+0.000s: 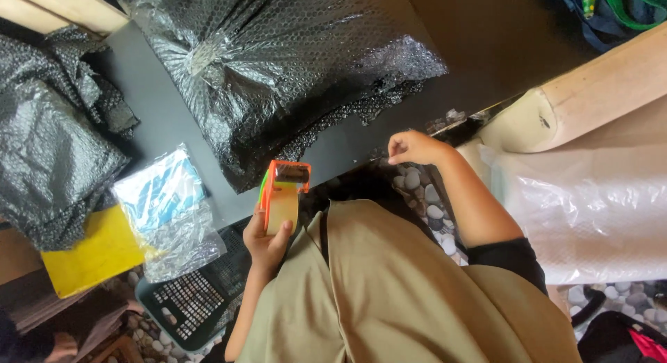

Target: Wrapping a blue bag in black bubble wrap and securing it with adhesive tape using a dispenser.

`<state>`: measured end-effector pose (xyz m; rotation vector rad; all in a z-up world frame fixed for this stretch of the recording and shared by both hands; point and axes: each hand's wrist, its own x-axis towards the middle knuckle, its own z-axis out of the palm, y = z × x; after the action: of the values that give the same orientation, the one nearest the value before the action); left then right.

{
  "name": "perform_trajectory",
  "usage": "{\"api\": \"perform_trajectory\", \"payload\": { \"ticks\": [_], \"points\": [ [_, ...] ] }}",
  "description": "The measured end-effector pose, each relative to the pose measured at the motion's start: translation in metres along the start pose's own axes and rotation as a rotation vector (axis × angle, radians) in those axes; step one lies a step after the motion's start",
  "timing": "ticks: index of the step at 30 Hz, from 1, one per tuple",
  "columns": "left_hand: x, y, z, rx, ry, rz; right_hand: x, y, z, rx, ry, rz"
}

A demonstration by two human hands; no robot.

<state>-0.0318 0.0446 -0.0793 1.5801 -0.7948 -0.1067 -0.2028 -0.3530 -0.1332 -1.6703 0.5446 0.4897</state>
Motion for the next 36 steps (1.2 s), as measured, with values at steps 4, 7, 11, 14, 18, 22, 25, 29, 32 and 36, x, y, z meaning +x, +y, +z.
{"api": "perform_trajectory", "payload": {
  "ticks": [4, 7, 11, 14, 18, 22, 25, 29, 32, 36],
  "points": [
    [-0.008, -0.016, -0.002, 0.047, 0.017, -0.05, 0.001, 0.011, 0.005, 0.061, 0.139, -0.066],
    [-0.012, -0.036, -0.01, 0.065, 0.024, -0.056, 0.003, 0.011, 0.006, 0.085, 0.237, -0.033],
    [-0.006, -0.039, -0.011, 0.059, 0.046, -0.068, -0.002, 0.002, 0.014, 0.104, 0.337, -0.006],
    [0.01, -0.021, 0.001, 0.082, 0.023, -0.075, 0.021, 0.021, 0.025, -0.096, 0.374, -0.002],
    [-0.004, -0.056, -0.009, 0.078, -0.013, -0.068, 0.045, 0.031, 0.043, -0.425, 0.449, 0.011],
    [-0.001, -0.05, -0.006, 0.091, -0.034, -0.06, 0.068, 0.051, 0.055, -0.63, 0.5, 0.107],
    [0.027, -0.006, 0.004, 0.1, -0.073, -0.065, 0.08, 0.066, 0.061, -0.633, 0.562, 0.185],
    [0.05, 0.026, 0.013, -0.019, -0.131, 0.032, 0.088, 0.071, 0.073, -0.604, 0.662, 0.227],
    [0.029, -0.017, 0.0, -0.044, -0.133, 0.036, 0.056, 0.014, 0.073, -0.513, 0.71, 0.329],
    [0.024, -0.03, -0.005, -0.13, -0.076, 0.058, 0.048, 0.014, 0.07, -0.483, 0.741, 0.285]
  ]
}}
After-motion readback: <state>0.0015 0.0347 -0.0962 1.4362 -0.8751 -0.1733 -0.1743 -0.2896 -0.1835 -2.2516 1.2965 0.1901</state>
